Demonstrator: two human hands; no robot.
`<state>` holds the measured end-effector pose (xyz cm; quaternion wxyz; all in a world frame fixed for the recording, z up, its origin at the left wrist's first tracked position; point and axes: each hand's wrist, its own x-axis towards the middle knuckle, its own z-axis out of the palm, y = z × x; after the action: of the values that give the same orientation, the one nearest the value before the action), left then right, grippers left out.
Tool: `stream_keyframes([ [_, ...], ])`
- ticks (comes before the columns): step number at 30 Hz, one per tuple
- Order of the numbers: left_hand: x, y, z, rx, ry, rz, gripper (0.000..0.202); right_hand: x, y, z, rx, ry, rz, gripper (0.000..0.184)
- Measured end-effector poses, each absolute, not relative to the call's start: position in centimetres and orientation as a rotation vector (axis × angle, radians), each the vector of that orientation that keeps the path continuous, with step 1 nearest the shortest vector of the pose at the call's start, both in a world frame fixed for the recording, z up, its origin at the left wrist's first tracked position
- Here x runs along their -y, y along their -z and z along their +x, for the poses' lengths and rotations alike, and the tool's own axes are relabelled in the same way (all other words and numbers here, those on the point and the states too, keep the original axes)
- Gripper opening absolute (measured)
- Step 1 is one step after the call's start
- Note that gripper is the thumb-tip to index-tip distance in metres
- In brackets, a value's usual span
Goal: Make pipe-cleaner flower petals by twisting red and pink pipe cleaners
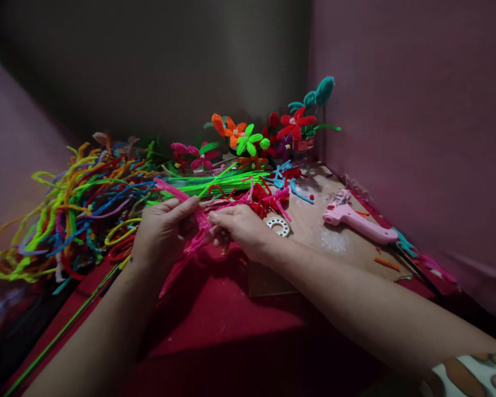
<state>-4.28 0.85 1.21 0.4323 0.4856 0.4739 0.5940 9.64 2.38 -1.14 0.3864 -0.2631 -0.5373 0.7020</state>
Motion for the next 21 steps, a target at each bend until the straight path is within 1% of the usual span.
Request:
stream_keyframes([
  [1, -0.8, -1.2, -4.2, -1.185, -1.459, 1.232, 0.027, -2.4, 1.1, 9.7, 1.346, -1.805, -0.630, 0.022],
  [3, -0.6, -1.1, -4.0, -1.234, -1.413, 1.308, 0.029, -2.4, 1.0, 9.8, 1.368, -1.790, -0.592, 0.017],
  [6, -0.5, -1.1, -3.7, -1.428, -1.350, 1.505, 0.033, -2.4, 1.3, 9.6, 1.402, -1.755, -0.678, 0.011],
  [8, -0.5, -1.1, -3.6, -1.600, -1.332, 1.652, 0.035, -2.4, 1.5, 9.4, 1.413, -1.764, -0.778, 0.015],
  [10, -0.5, -1.1, -3.5, -1.744, -1.334, 1.801, 0.038, -2.3, 1.6, 9.3, 1.516, -1.682, -0.896, 0.020],
  [12, -0.6, -1.1, -3.5, -1.851, -1.299, 1.947, 0.038, -2.1, 1.8, 9.2, 1.725, -1.374, -1.003, 0.023],
  [15, -0.8, -1.1, -3.8, -1.958, -1.162, 2.086, 0.037, -1.6, 1.9, 9.1, 1.999, -0.737, -1.093, 0.021],
  [16, -0.8, -1.1, -3.9, -1.967, -1.123, 2.104, 0.037, -1.5, 2.0, 9.1, 2.044, -0.601, -1.114, 0.019],
  [17, -0.9, -1.2, -4.0, -1.959, -1.102, 2.106, 0.036, -1.4, 2.1, 9.0, 2.068, -0.535, -1.128, 0.018],
  [18, -0.9, -1.2, -4.1, -1.930, -1.101, 2.085, 0.036, -1.4, 2.1, 9.0, 2.073, -0.543, -1.126, 0.018],
  [19, -1.0, -1.3, -4.2, -1.880, -1.110, 2.039, 0.035, -1.5, 2.2, 9.0, 2.056, -0.622, -1.109, 0.018],
  [21, -1.0, -1.4, -4.4, -1.760, -1.138, 1.887, 0.034, -1.8, 2.3, 9.0, 1.947, -0.954, -1.031, 0.021],
])
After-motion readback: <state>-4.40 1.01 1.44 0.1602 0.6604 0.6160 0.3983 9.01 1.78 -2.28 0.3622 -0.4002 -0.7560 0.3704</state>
